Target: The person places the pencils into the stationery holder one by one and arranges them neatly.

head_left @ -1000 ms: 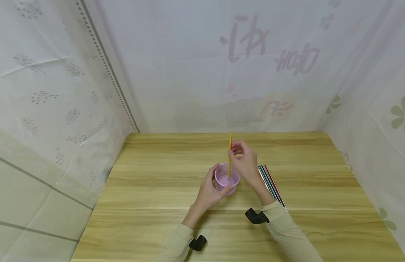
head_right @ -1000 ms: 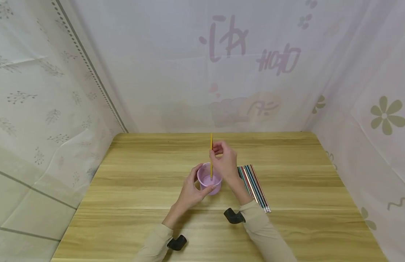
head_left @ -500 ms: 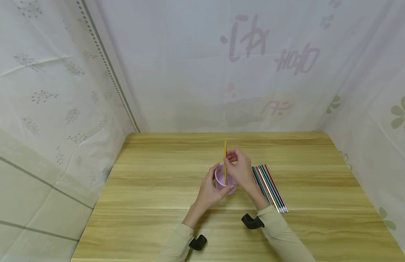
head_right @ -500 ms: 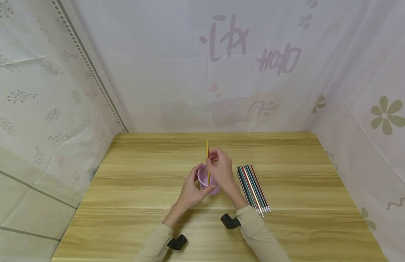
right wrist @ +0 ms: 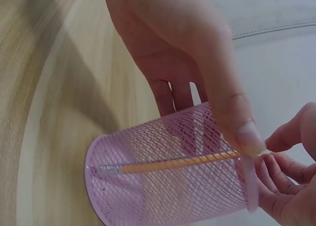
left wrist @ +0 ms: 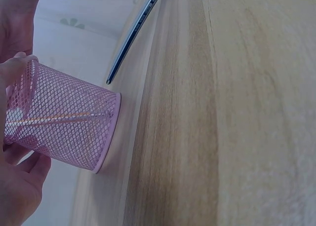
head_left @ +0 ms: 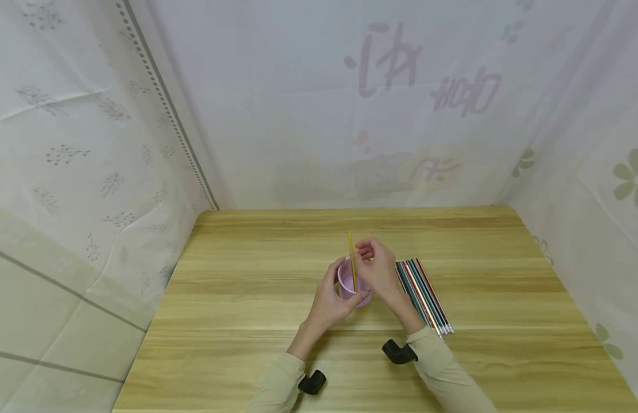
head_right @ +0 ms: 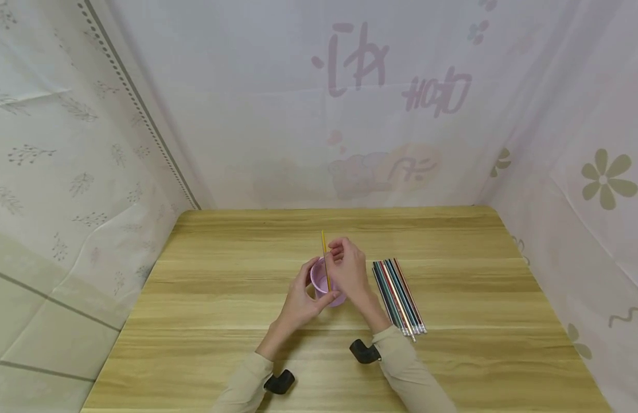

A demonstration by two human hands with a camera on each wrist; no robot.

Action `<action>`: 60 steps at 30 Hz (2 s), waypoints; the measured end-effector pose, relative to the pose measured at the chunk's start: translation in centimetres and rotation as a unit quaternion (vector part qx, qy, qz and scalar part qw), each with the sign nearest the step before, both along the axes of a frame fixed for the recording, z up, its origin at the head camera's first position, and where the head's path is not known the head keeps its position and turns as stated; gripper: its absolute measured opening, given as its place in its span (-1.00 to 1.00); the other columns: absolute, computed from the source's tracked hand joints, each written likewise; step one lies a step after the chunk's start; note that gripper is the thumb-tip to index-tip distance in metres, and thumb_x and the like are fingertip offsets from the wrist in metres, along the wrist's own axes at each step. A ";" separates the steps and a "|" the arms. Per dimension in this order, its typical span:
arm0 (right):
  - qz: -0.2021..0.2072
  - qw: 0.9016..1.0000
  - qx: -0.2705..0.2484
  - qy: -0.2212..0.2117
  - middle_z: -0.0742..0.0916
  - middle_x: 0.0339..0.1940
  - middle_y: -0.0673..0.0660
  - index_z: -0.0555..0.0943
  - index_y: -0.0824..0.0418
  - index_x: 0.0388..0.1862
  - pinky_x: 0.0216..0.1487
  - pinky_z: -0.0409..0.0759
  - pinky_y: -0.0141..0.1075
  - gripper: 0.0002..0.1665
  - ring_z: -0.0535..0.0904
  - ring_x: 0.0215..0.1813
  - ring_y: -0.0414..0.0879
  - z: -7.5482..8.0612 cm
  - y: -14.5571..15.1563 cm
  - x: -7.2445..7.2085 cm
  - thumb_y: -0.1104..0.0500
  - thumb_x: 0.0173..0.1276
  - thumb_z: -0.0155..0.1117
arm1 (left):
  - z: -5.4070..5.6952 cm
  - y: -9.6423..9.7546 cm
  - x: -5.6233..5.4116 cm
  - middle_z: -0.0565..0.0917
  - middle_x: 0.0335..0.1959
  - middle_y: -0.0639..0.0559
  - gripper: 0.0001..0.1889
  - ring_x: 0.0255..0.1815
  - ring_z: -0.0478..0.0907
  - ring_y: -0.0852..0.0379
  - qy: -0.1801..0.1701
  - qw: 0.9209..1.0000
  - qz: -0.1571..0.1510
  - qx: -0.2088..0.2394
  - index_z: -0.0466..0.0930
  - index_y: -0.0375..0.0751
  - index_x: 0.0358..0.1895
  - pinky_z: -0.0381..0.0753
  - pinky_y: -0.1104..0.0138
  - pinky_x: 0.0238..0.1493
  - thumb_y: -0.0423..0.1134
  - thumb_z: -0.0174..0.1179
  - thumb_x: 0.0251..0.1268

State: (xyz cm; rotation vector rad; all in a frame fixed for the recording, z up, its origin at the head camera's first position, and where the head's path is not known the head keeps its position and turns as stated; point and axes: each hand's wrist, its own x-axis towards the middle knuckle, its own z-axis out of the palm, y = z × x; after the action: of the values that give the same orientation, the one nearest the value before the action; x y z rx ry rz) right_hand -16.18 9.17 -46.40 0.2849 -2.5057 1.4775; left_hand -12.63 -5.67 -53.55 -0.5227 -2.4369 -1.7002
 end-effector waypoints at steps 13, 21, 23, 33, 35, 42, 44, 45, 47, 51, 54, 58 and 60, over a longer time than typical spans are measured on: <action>-0.039 0.999 0.006 -0.002 0.75 -0.28 0.28 0.63 0.42 -0.09 -0.27 0.72 -0.47 -0.78 0.71 -0.24 0.08 1.3 3.1 -0.6 0.40 0.29 0.28 | 0.0 0.2 0.0 0.50 0.36 -0.22 -0.03 0.33 0.53 -0.13 0.002 1.000 0.012 0.000 0.21 -0.35 0.50 0.61 0.06 0.32 -0.05 0.54 0.08; -0.076 0.997 0.024 -0.003 0.75 -0.26 0.28 0.64 0.39 -0.09 -0.31 0.62 -0.60 -0.79 0.70 -0.24 0.05 1.3 6.0 -1.6 0.35 0.32 0.26 | -0.3 0.3 -0.1 0.53 0.32 -0.20 -0.03 0.32 0.53 -0.13 0.002 1.000 0.018 0.007 0.23 -0.33 0.48 0.58 0.05 0.34 -0.10 0.56 0.04; -0.087 0.996 0.025 -0.005 0.75 -0.26 0.29 0.64 0.41 -0.08 -0.33 0.59 -0.63 -0.78 0.70 -0.23 0.06 1.2 6.7 -1.9 0.34 0.33 0.25 | -0.3 0.3 -0.1 0.53 0.32 -0.21 -0.03 0.31 0.54 -0.14 0.005 1.000 0.018 0.009 0.23 -0.35 0.48 0.59 0.04 0.34 -0.10 0.56 0.04; -0.126 0.990 0.050 -0.035 0.74 -0.21 0.30 0.62 0.38 -0.04 -0.35 0.51 -0.65 -0.77 0.71 -0.18 0.12 0.2 10.2 -2.9 0.30 0.37 0.24 | -0.3 0.3 0.0 0.54 0.31 -0.16 -0.05 0.32 0.53 -0.05 0.001 1.000 0.014 0.018 0.24 -0.23 0.49 0.57 0.11 0.36 -0.10 0.56 0.04; -0.133 0.989 0.053 -0.043 0.74 -0.20 0.31 0.62 0.39 -0.04 -0.33 0.50 -0.64 -0.77 0.71 -0.16 0.13 -0.1 10.7 -3.0 0.30 0.37 0.23 | -0.3 0.3 -0.1 0.54 0.31 -0.16 -0.05 0.32 0.53 -0.05 -0.001 1.000 0.014 0.018 0.24 -0.26 0.49 0.56 0.11 0.36 -0.10 0.56 0.04; -0.143 0.984 0.070 -0.081 0.72 -0.14 0.33 0.59 0.39 0.00 -0.23 0.56 -0.47 -0.74 0.68 -0.12 0.16 -0.9 12.3 -2.6 0.29 0.39 0.19 | -0.1 0.3 -0.1 0.54 0.31 -0.21 -0.04 0.33 0.53 -0.08 -0.006 1.000 0.016 0.020 0.24 -0.33 0.48 0.56 0.08 0.36 -0.09 0.56 0.04; -0.146 0.983 0.069 -0.087 0.71 -0.14 0.34 0.58 0.40 0.00 -0.20 0.56 -0.44 -0.74 0.67 -0.12 0.16 -1.3 12.8 -2.5 0.30 0.38 0.19 | -0.1 0.3 -0.1 0.54 0.31 -0.22 -0.04 0.33 0.53 -0.09 -0.007 1.000 0.016 0.022 0.24 -0.34 0.48 0.57 0.07 0.36 -0.09 0.56 0.04; -0.148 0.983 0.068 -0.088 0.71 -0.14 0.35 0.58 0.40 -0.01 -0.19 0.57 -0.42 -0.74 0.67 -0.11 0.17 -1.5 13.0 -2.5 0.30 0.38 0.19 | -0.2 0.3 -0.1 0.54 0.31 -0.23 -0.04 0.33 0.53 -0.10 -0.007 1.000 0.016 0.023 0.24 -0.36 0.47 0.57 0.07 0.36 -0.09 0.57 0.04; -0.151 0.982 0.068 -0.091 0.71 -0.13 0.37 0.57 0.41 -0.01 -0.18 0.57 -0.40 -0.74 0.68 -0.11 0.19 -1.9 13.4 -2.4 0.30 0.38 0.20 | -0.3 0.4 -0.1 0.55 0.31 -0.23 -0.03 0.32 0.54 -0.10 -0.006 1.000 0.017 0.024 0.24 -0.37 0.47 0.58 0.07 0.35 -0.09 0.57 0.04; -0.150 0.981 0.078 -0.097 0.72 -0.14 0.40 0.57 0.42 -0.03 -0.18 0.58 -0.38 -0.74 0.70 -0.10 0.24 -2.8 14.3 -2.5 0.29 0.36 0.22 | -0.4 0.4 -0.2 0.55 0.32 -0.21 -0.04 0.32 0.54 -0.09 -0.006 1.000 0.019 0.024 0.25 -0.34 0.48 0.59 0.08 0.34 -0.09 0.57 0.03; -0.145 0.980 0.086 -0.105 0.72 -0.15 0.42 0.57 0.44 -0.04 -0.18 0.61 -0.35 -0.73 0.70 -0.11 0.25 -3.5 14.8 -2.6 0.29 0.34 0.24 | -0.4 0.3 -0.1 0.54 0.32 -0.19 -0.04 0.33 0.54 -0.08 -0.008 0.999 0.019 0.026 0.24 -0.33 0.48 0.58 0.07 0.35 -0.08 0.57 0.04; -0.138 0.977 0.098 -0.127 0.71 -0.14 0.41 0.56 0.45 -0.01 -0.12 0.68 -0.20 -0.68 0.69 -0.11 0.23 -4.4 15.3 -2.5 0.26 0.34 0.26 | -0.4 0.3 -0.1 0.55 0.32 -0.21 -0.03 0.33 0.53 -0.11 -0.008 0.999 0.016 0.028 0.24 -0.33 0.49 0.56 0.02 0.36 -0.05 0.56 0.05; -0.137 0.976 0.106 -0.133 0.72 -0.14 0.40 0.57 0.44 -0.01 -0.11 0.69 -0.15 -0.67 0.68 -0.12 0.21 -4.8 15.4 -2.5 0.25 0.33 0.26 | -0.3 0.4 -0.1 0.55 0.32 -0.22 -0.03 0.33 0.53 -0.13 -0.007 0.999 0.014 0.031 0.24 -0.33 0.49 0.55 -0.01 0.36 -0.06 0.56 0.06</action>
State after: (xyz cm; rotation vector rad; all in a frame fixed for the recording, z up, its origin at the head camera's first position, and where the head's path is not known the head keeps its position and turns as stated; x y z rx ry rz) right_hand -18.64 24.61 -51.24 -0.2368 -2.7757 1.2104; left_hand -12.77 -5.31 -53.89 -0.4673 -2.3796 -1.7680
